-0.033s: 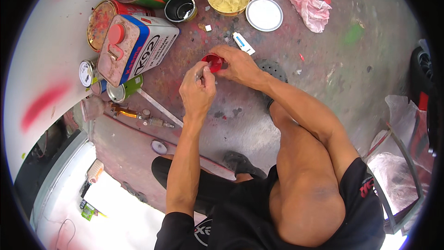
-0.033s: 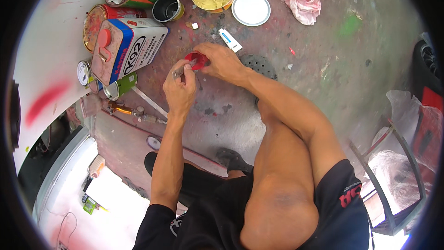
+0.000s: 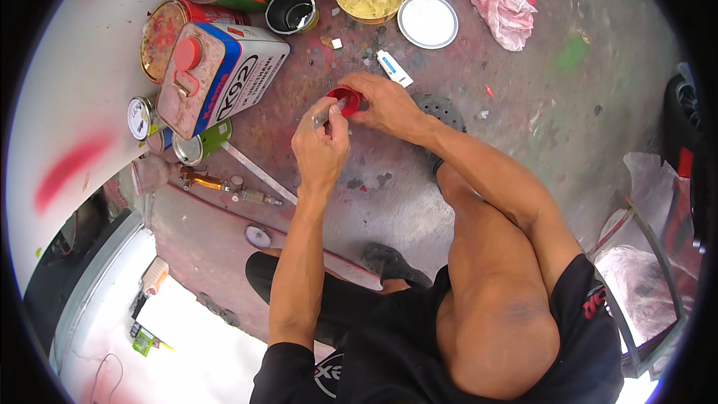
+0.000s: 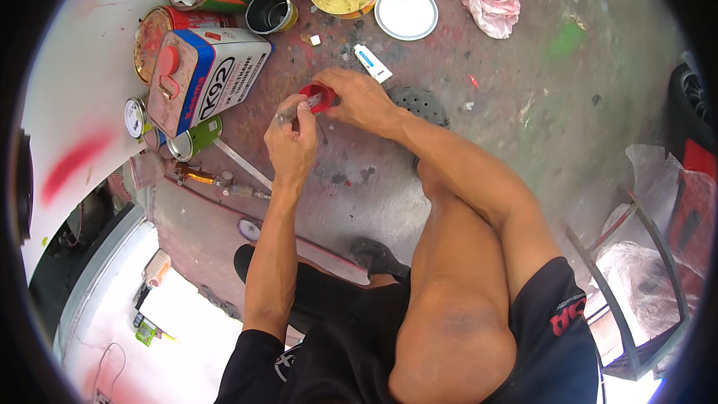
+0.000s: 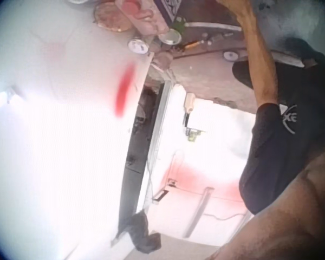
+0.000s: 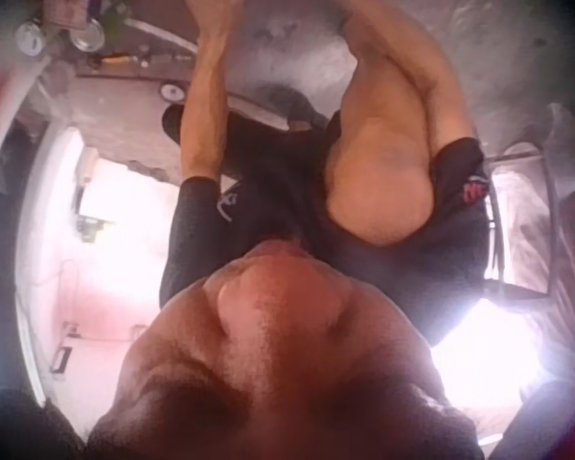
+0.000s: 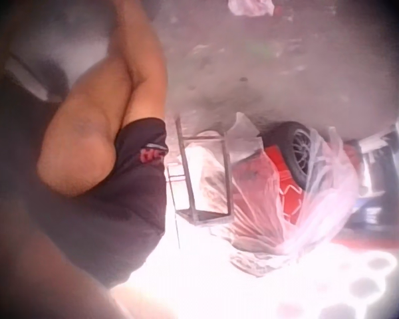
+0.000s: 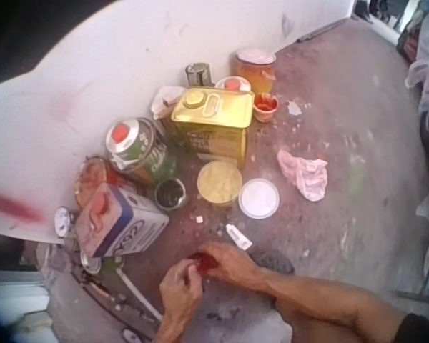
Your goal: The person sits on the floor and mixes red paint using a stir stick, then pours it into a spray gun cup. They add thinner from a yellow can and stir again before attaching the cup to the spray gun.
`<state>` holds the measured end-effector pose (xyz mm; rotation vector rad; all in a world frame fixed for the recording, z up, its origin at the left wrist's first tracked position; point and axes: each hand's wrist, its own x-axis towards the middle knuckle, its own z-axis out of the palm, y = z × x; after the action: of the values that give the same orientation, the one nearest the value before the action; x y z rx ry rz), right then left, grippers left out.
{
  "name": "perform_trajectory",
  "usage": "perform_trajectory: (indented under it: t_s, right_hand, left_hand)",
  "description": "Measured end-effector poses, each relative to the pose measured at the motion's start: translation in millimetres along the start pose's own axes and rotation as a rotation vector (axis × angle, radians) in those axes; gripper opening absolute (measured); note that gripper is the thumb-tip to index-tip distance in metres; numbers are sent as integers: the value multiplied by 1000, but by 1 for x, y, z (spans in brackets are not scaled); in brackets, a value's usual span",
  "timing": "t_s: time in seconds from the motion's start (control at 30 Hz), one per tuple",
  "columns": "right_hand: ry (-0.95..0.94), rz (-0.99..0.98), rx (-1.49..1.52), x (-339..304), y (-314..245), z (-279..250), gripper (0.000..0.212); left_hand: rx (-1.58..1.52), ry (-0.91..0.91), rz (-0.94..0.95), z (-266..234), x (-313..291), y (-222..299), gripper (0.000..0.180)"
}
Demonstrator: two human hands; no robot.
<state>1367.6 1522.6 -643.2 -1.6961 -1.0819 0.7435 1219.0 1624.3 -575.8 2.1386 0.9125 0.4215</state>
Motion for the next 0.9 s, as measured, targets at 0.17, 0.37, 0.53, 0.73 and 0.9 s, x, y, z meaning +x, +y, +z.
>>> perform_trajectory:
  t_s: [0.17, 0.37, 0.53, 0.73, 0.9]
  right_hand:
    - [-42, 6, -3, 5, 8, -1, 57]
    - [-4, -30, -8, 1, 9, 2, 59]
    - [-32, -14, -24, 2, 8, 3, 60]
    - [-6, -40, -36, 1, 8, 4, 62]
    - [-45, -1, -28, -2, 3, 0, 63]
  left_hand:
    - [23, 49, 78, 4, 5, -5, 20]
    - [-92, 26, -89, 7, 0, 4, 20]
    - [13, 15, -23, 7, -6, -2, 20]
    - [76, 47, -37, 8, -9, -6, 21]
    - [-35, 69, -75, 9, -8, 2, 23]
